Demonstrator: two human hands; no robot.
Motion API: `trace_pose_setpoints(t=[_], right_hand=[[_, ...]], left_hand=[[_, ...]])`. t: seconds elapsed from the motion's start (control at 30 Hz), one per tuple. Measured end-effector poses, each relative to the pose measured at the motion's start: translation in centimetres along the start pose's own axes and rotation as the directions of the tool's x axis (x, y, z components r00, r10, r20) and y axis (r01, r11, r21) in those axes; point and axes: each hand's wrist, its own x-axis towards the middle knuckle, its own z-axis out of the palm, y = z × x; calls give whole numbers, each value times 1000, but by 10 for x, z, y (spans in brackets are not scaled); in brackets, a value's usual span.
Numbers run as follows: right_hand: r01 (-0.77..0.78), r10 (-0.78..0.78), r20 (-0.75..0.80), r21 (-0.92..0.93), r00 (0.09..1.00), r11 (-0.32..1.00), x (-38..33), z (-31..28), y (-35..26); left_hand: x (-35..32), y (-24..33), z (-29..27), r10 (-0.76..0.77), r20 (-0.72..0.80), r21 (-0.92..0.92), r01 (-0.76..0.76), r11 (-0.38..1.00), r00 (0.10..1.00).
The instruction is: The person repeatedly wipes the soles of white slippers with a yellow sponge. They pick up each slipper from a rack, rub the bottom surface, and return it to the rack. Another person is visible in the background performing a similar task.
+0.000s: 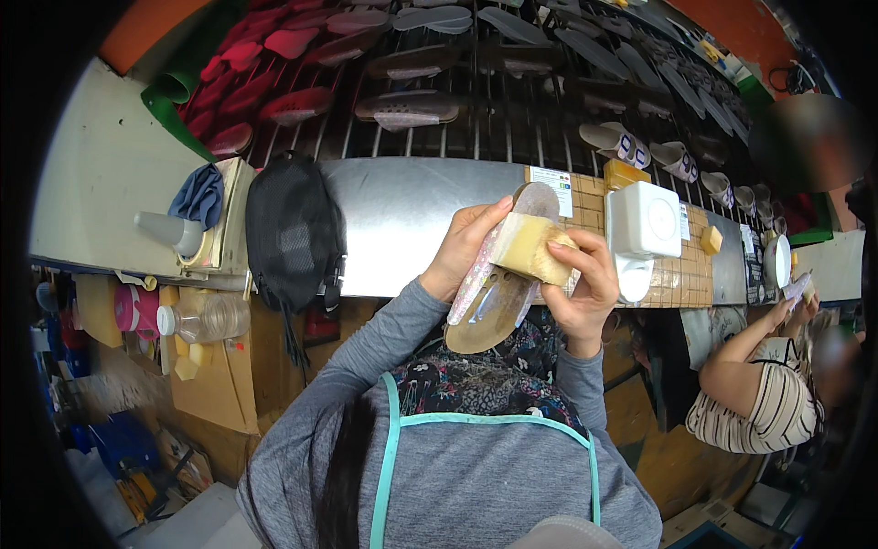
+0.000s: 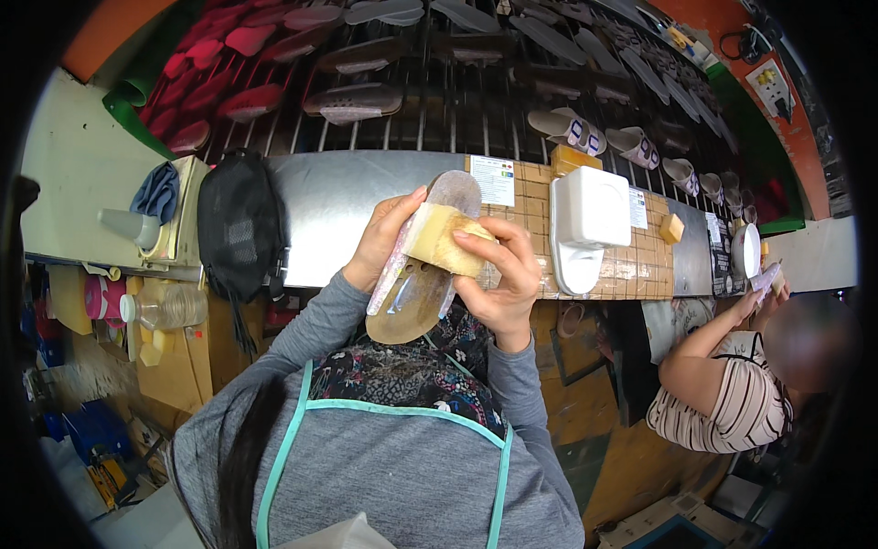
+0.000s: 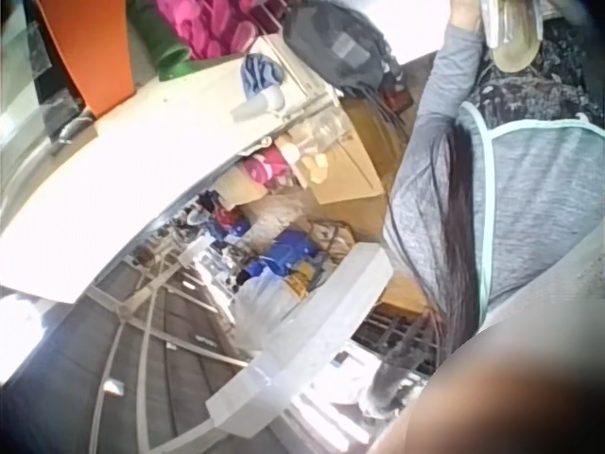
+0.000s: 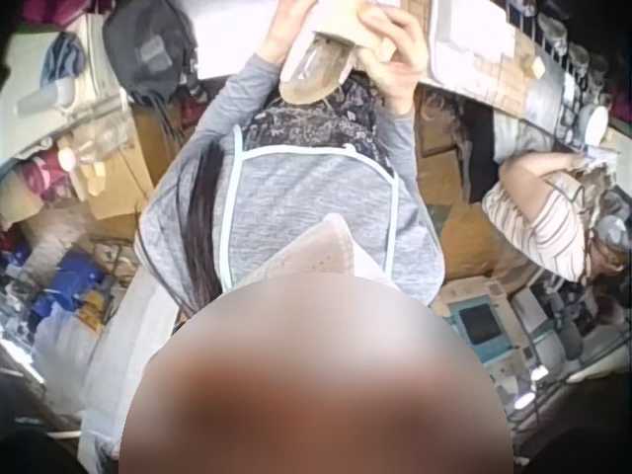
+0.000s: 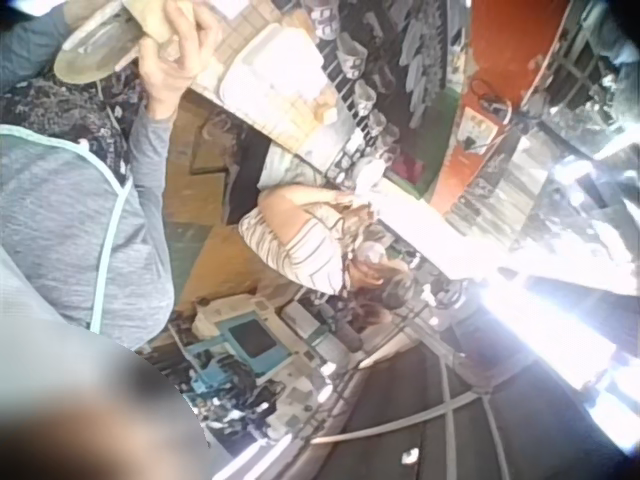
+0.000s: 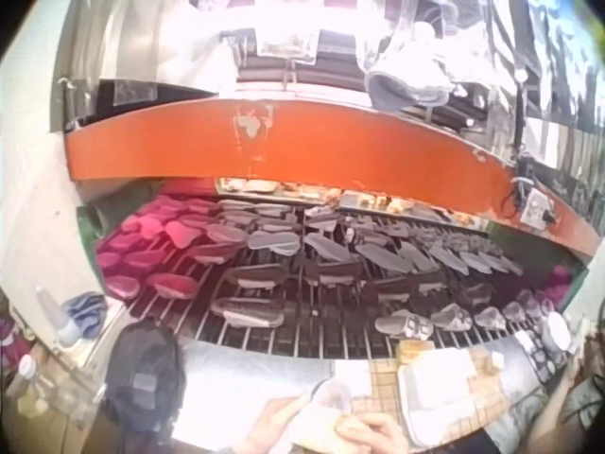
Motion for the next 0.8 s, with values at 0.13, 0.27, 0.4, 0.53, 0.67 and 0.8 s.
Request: trace_pose_setpoints(t=[0.13, 0.27, 0.4, 0.53, 0.67, 0.8], right_hand=[[-4, 6, -52, 29, 999, 1000, 1, 0, 0], [10, -10, -12, 17, 1000, 1000, 0, -4, 0], [32, -32, 29, 9, 999, 999, -3, -7, -3], [13, -14, 34, 49, 999, 999, -10, -4, -6], [24, -26, 35, 64, 999, 998, -15, -4, -9], [41, -43, 48, 52, 998, 998, -18, -6, -12]], left_hand=[[2, 1, -2, 23, 50, 31, -25, 999, 998], [6, 2, 0, 21, 42, 112, -25, 993, 999], [12, 6, 8, 49, 2, 117, -49, 992, 999], [20, 14, 18, 63, -20, 75, -61, 995, 998], [32, 21, 28, 99, -57, 49, -96, 994, 993], [47, 28, 36, 157, -110, 84, -148, 985, 981]])
